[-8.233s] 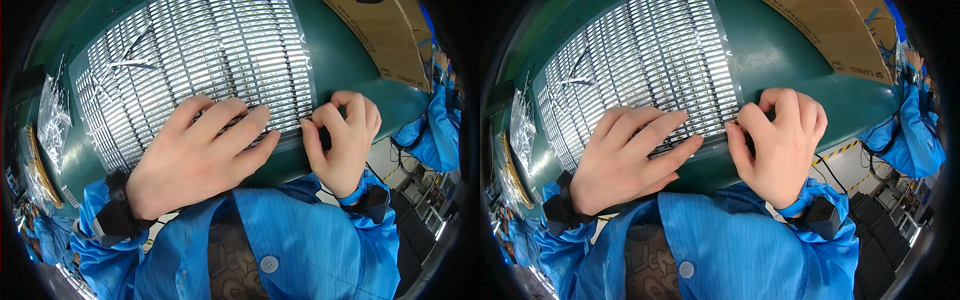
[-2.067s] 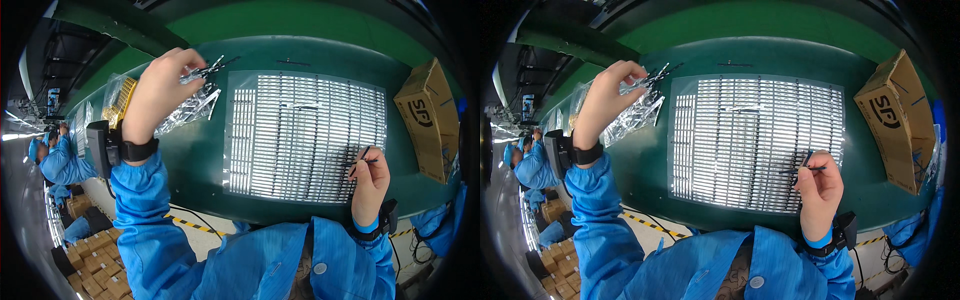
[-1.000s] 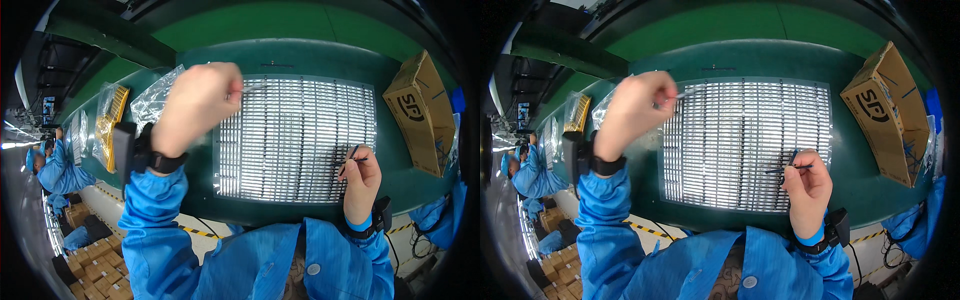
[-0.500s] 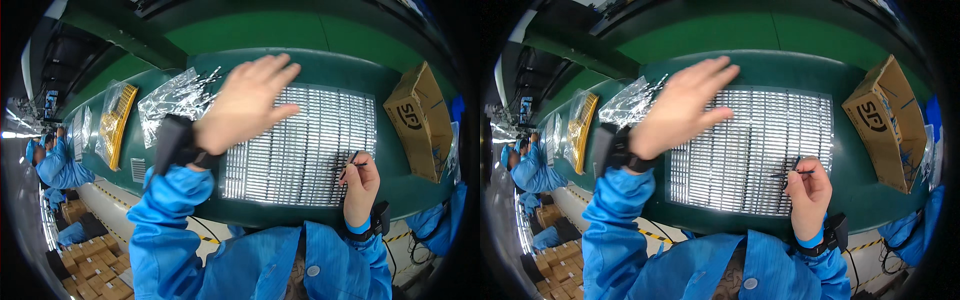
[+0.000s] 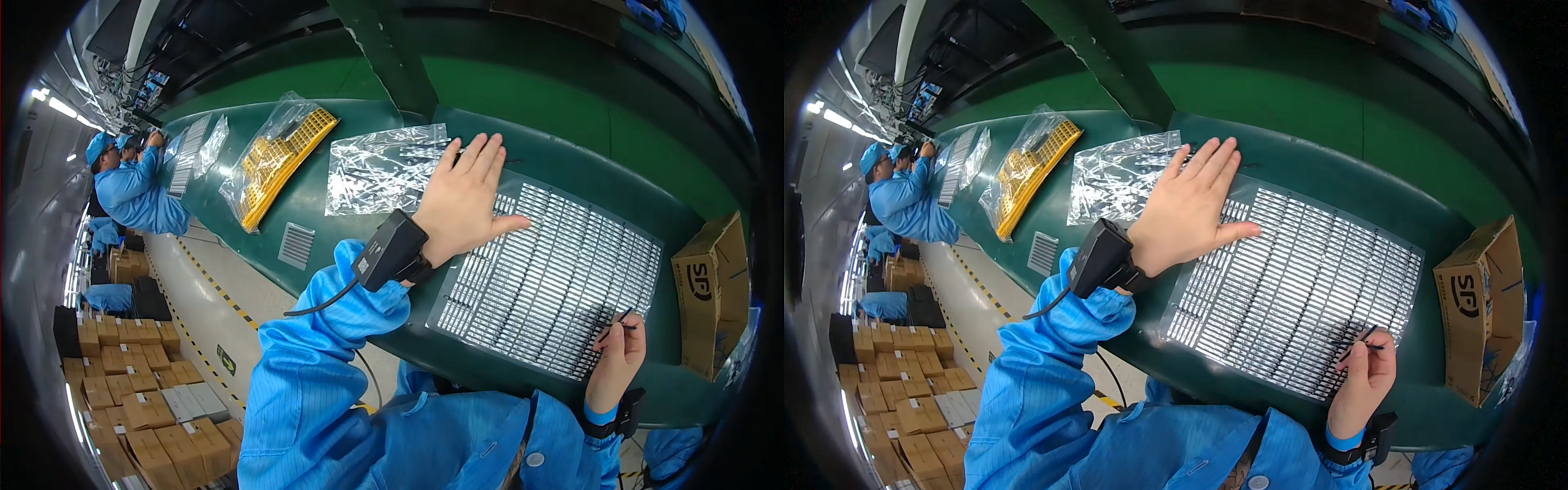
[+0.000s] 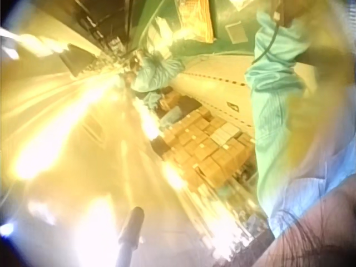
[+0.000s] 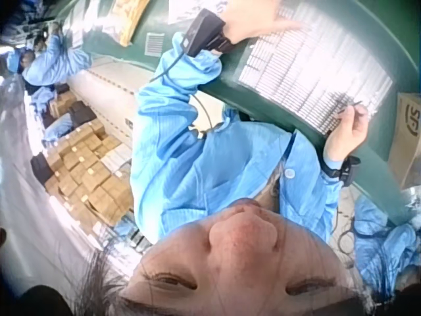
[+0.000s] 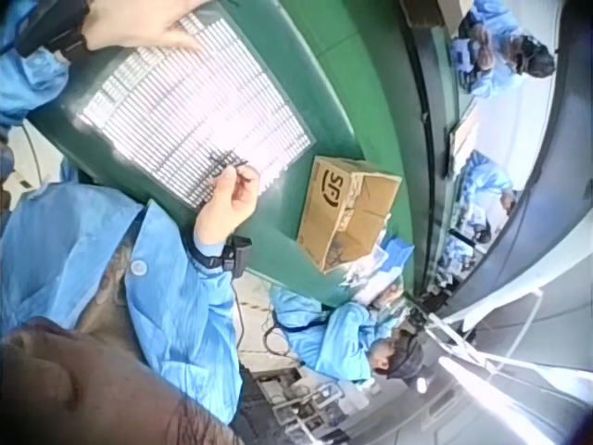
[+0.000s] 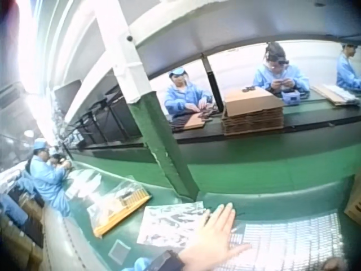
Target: The person is seen assembling components of LED strips onto a metallic grid and then packing small components into bags at an industrial workstation.
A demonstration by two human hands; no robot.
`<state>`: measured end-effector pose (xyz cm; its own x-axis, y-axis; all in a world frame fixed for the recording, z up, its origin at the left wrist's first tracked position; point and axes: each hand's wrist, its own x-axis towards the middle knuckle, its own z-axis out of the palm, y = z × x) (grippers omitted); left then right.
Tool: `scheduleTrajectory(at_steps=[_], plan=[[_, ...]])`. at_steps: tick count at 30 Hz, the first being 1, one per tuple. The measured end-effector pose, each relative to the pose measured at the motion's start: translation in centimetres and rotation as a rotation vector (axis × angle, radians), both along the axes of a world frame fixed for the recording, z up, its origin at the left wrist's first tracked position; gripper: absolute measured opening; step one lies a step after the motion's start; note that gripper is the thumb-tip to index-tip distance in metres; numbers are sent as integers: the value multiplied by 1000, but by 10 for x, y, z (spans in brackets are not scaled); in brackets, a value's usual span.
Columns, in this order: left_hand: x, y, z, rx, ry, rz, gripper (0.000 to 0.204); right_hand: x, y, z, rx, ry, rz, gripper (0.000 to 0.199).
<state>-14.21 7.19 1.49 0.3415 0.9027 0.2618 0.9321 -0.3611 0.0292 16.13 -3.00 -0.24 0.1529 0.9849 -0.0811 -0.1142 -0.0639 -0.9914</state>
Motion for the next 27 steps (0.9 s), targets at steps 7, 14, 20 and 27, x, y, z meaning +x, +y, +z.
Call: scheduleTrajectory(at_steps=[7, 14, 20, 27], plan=[[-9, -16, 7, 12, -39, 113, 93, -2, 0, 0, -12, -28, -27, 7], [-72, -16, 21, 12, 22, 368, 60, 2, 0, -1, -4, -31, -11, 7], [-99, -30, 20, -324, -18, 412, 66, 1, 0, 0, -15, -24, -1, 7], [-98, -58, 8, -332, -20, 379, 72, -3, 1, 3, -17, -25, -6, 7]])
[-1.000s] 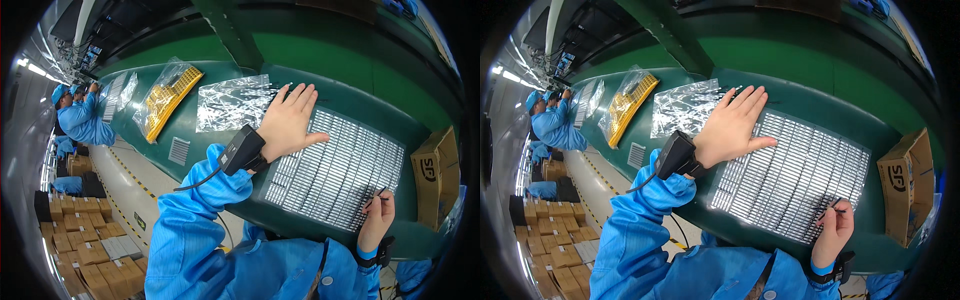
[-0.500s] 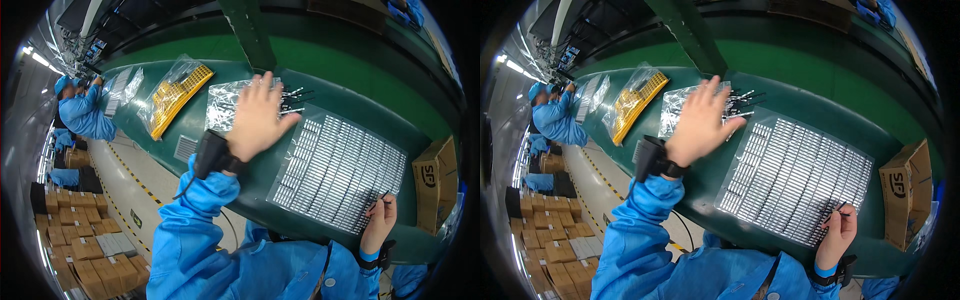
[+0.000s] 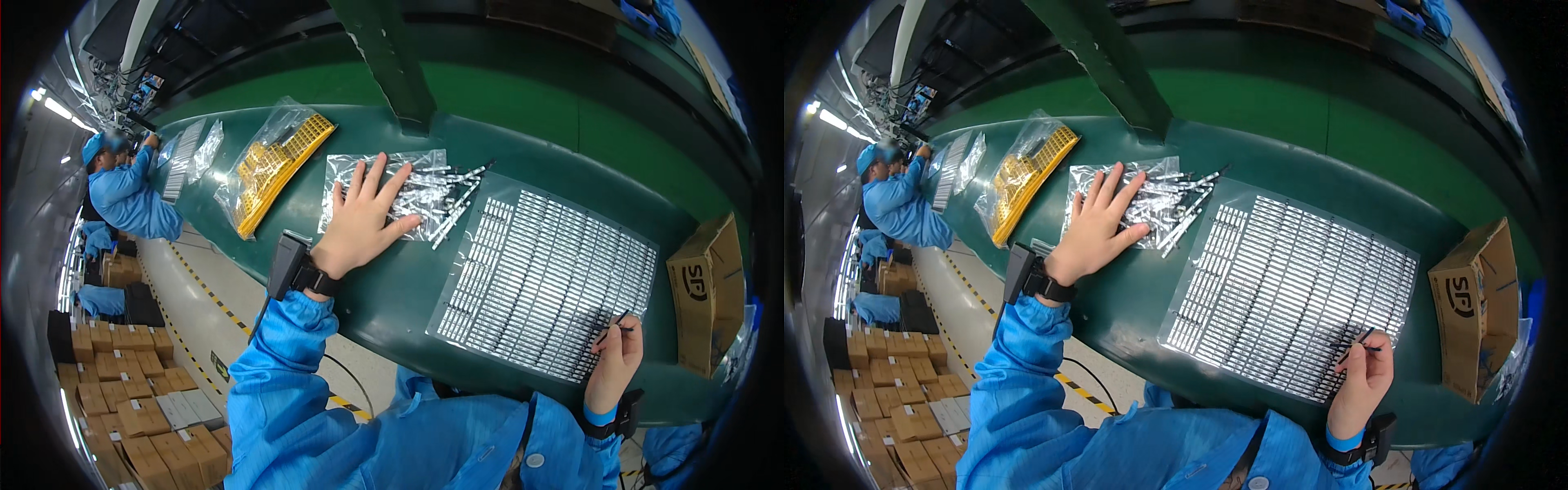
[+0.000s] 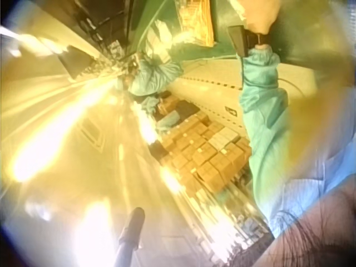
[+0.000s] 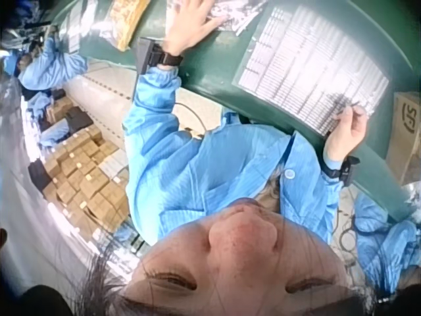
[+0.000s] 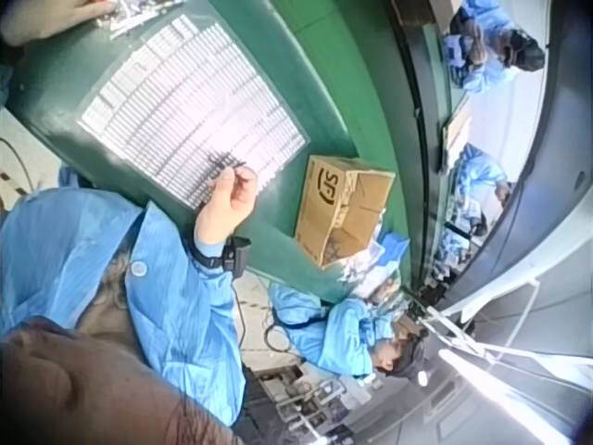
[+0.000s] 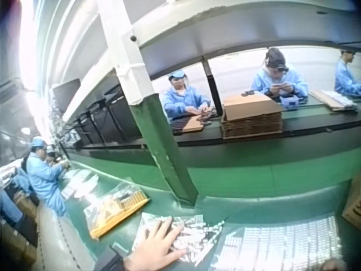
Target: The person is seen assembling components of LED strips onto a metallic grid and then packing small components into bags at an industrial workstation.
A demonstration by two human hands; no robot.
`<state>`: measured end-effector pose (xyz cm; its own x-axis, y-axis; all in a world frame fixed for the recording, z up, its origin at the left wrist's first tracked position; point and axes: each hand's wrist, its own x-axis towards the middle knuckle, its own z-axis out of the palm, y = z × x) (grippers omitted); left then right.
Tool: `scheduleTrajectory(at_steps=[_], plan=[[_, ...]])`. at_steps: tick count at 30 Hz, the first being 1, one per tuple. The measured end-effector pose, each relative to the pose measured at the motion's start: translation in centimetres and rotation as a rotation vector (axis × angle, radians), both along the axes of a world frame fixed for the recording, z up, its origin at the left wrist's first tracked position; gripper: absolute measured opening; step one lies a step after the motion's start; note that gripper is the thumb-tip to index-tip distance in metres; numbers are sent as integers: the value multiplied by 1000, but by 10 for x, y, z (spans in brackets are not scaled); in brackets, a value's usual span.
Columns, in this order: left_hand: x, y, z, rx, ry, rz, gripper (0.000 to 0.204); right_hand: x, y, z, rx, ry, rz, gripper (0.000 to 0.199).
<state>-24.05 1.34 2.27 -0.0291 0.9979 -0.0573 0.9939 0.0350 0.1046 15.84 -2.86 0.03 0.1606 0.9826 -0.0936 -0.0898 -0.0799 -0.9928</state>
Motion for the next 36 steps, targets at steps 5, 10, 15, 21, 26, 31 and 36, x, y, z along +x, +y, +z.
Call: scheduleTrajectory(at_steps=[5, 10, 15, 21, 26, 31, 36], plan=[[-31, 1, 12, 319, -113, 18, 44, 4, -2, -3, -3, -31, -12, 6], [-88, -4, 3, 283, 313, 260, 45, 12, -3, -11, 1, -50, 18, 8], [-132, -8, 13, 321, 141, 150, 48, 7, -2, -8, 22, -54, 3, 9], [-171, -7, 38, 496, 96, 165, 50, 6, 0, -11, 20, -73, -13, 9], [-203, -17, 25, 449, 264, 399, 66, 3, 0, -10, 21, -87, -38, 10], [-197, -25, -26, 318, 92, 535, 75, 5, 0, -11, 11, -92, -58, 10], [-195, -26, -29, 283, 100, 564, 77, 10, -1, -15, 29, -111, -42, 10]])
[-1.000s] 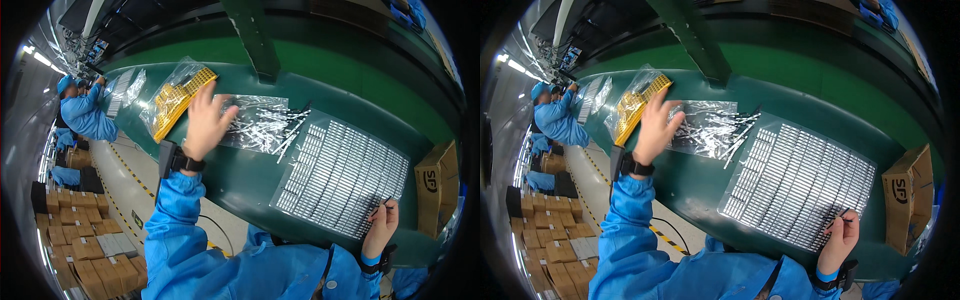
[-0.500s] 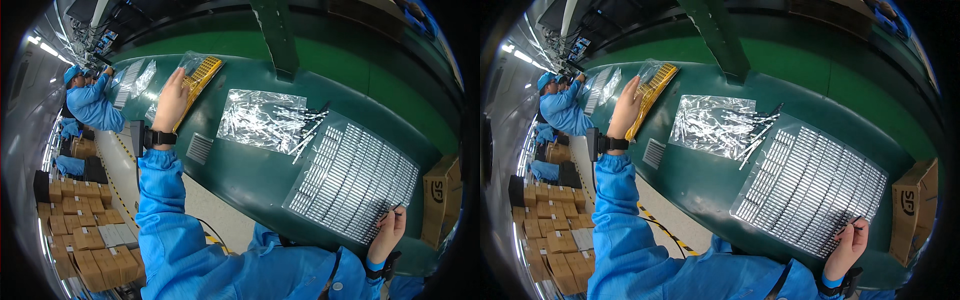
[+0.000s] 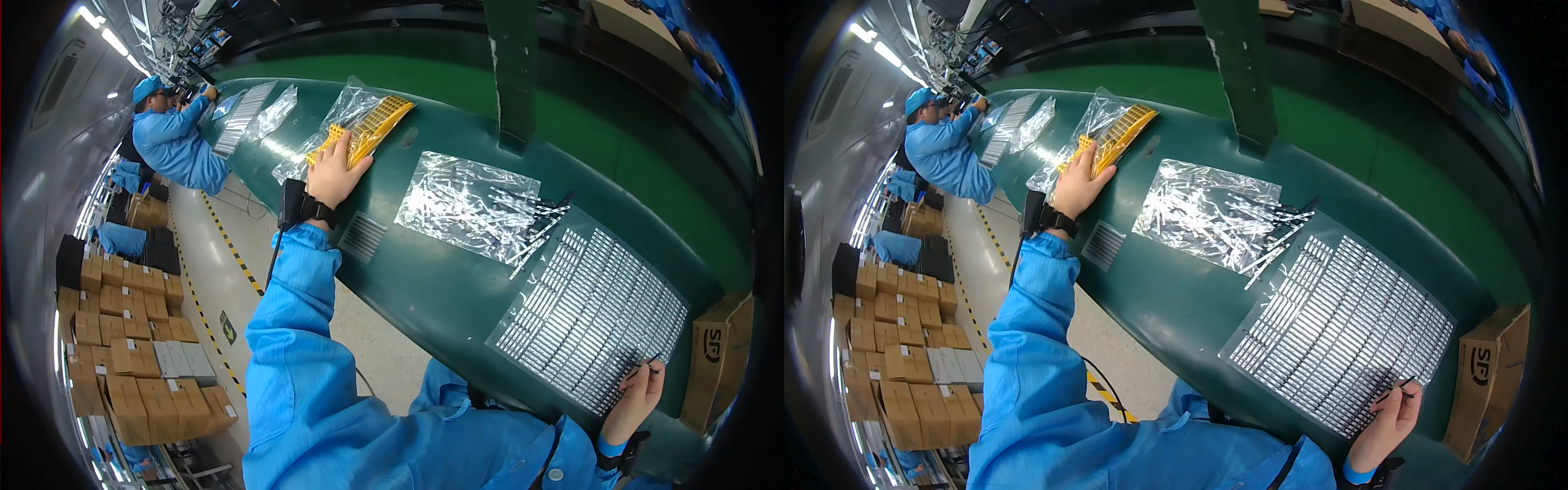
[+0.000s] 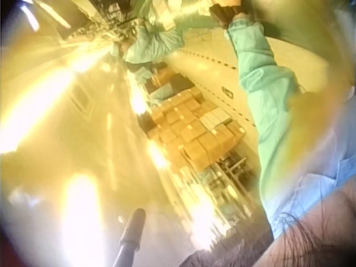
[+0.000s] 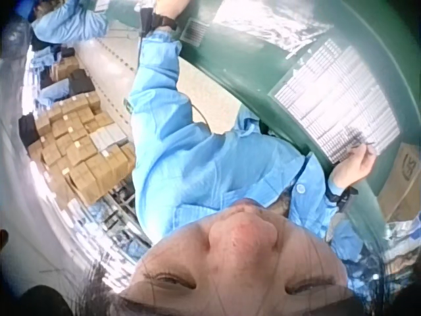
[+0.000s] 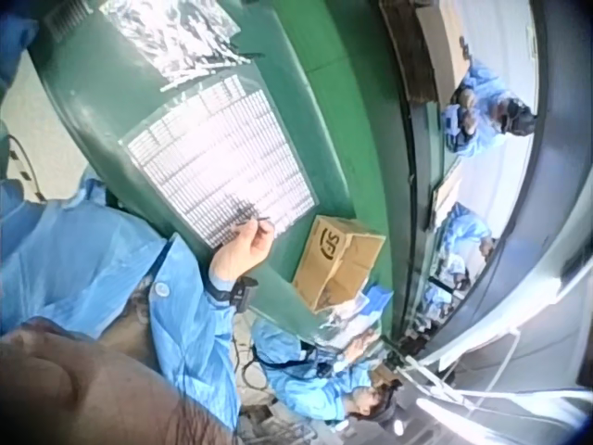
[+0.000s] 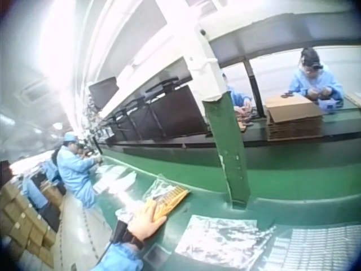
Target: The person is seen assembling components of LED strips onto a metallic grid and then packing small components into bags at an industrial workstation.
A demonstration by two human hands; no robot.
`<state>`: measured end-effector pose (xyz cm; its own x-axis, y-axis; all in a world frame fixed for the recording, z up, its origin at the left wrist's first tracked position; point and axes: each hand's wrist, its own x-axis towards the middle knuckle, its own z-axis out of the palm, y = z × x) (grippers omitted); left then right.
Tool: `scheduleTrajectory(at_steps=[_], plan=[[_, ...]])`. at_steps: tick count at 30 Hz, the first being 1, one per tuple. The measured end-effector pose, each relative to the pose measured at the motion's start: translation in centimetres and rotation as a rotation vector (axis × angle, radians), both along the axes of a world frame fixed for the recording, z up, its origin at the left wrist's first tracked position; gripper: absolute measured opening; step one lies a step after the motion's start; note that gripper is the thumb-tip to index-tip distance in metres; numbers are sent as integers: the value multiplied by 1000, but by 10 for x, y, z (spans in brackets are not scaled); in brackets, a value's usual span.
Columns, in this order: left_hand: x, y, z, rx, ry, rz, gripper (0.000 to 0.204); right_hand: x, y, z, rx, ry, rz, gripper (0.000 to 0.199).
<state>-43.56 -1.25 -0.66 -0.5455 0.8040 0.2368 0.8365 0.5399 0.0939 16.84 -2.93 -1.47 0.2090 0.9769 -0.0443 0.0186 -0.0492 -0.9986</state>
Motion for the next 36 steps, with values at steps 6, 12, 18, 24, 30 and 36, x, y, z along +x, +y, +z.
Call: scheduleTrajectory(at_steps=[6, 12, 18, 24, 30, 36], plan=[[-39, -14, 27, 172, -317, -195, 84, 3, 3, -3, 4, 10, 38, 11], [34, -47, 51, 174, -6, -270, 66, 2, 5, -8, 21, -12, -4, 22], [115, -84, 5, -17, -36, -220, 76, -7, 8, 0, 11, 35, 8, 20], [119, -84, -2, 15, -84, -195, 78, 18, 14, -24, 4, 32, -48, 24], [121, -86, 0, 56, -156, -215, 81, 21, 16, -26, 28, 34, -1, 22], [133, -78, -1, 31, -122, -225, 80, 5, 13, -13, 19, 31, -2, 21]])
